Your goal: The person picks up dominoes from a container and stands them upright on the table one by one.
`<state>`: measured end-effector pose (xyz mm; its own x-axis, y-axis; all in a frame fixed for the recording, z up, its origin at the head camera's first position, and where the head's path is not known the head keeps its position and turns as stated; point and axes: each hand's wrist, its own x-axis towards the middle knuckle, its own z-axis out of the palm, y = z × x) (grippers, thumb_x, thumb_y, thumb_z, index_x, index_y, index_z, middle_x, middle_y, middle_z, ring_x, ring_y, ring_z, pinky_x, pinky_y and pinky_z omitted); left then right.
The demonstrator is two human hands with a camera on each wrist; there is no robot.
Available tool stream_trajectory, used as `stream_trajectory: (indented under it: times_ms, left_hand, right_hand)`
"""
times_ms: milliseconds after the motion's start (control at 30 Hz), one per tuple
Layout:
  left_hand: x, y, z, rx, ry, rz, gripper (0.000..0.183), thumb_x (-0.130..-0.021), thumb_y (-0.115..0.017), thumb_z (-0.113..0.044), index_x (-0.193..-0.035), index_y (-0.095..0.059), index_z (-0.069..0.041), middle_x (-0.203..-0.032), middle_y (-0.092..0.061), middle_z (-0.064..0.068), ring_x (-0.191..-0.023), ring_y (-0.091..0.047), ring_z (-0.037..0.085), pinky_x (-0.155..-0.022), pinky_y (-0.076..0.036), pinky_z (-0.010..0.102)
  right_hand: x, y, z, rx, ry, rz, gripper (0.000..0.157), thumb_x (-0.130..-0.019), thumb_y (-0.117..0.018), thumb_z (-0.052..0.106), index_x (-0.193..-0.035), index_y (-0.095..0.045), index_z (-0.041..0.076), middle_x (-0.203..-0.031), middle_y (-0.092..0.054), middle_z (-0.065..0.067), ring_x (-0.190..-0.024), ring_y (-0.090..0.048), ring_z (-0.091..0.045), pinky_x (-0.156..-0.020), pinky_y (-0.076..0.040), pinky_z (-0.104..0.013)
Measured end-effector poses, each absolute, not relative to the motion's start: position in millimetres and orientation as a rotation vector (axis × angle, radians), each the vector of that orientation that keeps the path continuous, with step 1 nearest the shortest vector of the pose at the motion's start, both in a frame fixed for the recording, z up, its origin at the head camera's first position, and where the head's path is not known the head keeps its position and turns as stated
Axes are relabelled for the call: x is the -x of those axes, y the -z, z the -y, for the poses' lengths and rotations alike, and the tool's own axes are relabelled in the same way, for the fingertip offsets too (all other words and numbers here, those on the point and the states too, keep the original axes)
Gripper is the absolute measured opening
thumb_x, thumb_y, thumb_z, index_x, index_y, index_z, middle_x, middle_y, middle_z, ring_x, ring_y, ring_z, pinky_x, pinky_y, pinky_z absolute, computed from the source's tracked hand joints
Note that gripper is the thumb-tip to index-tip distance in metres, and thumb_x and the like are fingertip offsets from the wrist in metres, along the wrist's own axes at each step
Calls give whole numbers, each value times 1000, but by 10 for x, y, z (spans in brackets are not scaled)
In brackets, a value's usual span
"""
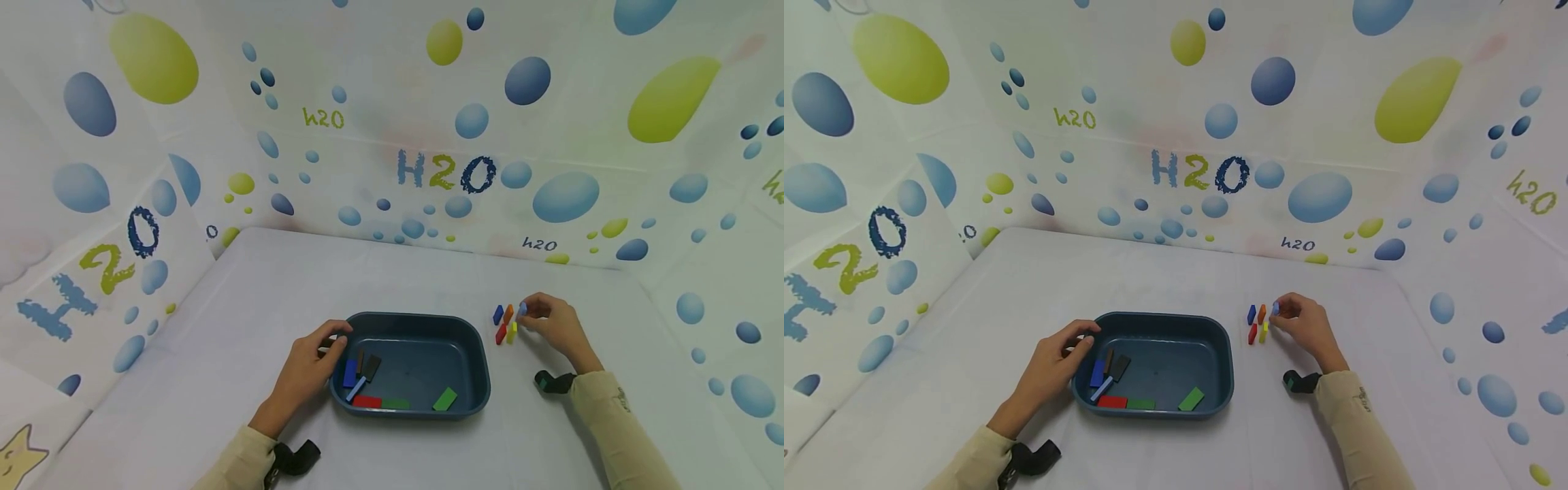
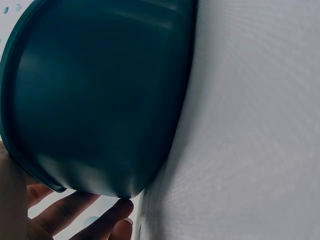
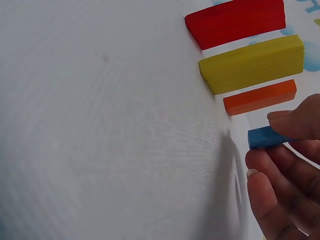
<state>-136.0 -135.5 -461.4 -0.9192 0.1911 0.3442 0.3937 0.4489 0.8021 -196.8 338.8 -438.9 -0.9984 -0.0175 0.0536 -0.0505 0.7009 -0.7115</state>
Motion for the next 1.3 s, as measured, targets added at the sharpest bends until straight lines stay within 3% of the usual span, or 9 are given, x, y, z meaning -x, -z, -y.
stream_trajectory:
  times_ms: [333,833,1167,1300]
  left_hand:
    - [1359,4625,1349,515,1466,2495,19,-106,-63,-14,-124,-69,-17,-124,-71,2,-101,-72,21,-85,-58,46]
    - [1362,4615,1348,518,1457,2487,19,-107,-62,-16,-124,-69,-17,-123,-71,3,-99,-72,19,-83,-58,45]
    - [1359,4611,1352,507,1448,2491,19,-106,-63,-15,-124,-69,-18,-124,-71,4,-99,-72,21,-83,-59,46]
    - [1366,4608,1368,515,1445,2497,20,-106,-63,-15,-124,-69,-19,-125,-71,4,-99,-73,21,-83,-59,44]
  right_hand:
    - [1993,4491,-3403,-73,-1189,2854,27,-95,-77,9,-119,-67,1,-110,-71,-14,-104,-66,-35,-93,-54,-52]
    - [2000,4518,-3396,-94,-1155,2884,24,-96,-76,10,-117,-67,4,-109,-71,-13,-103,-65,-33,-88,-56,-46]
    - [1947,4237,-3463,-143,-1143,3005,41,-97,-74,12,-132,-58,-2,-123,-67,-20,-111,-65,-39,-93,-54,-56]
    - [1869,4019,-3423,-186,-1022,2950,37,-97,-72,8,-130,-58,-4,-119,-68,-21,-109,-65,-40,-91,-54,-57]
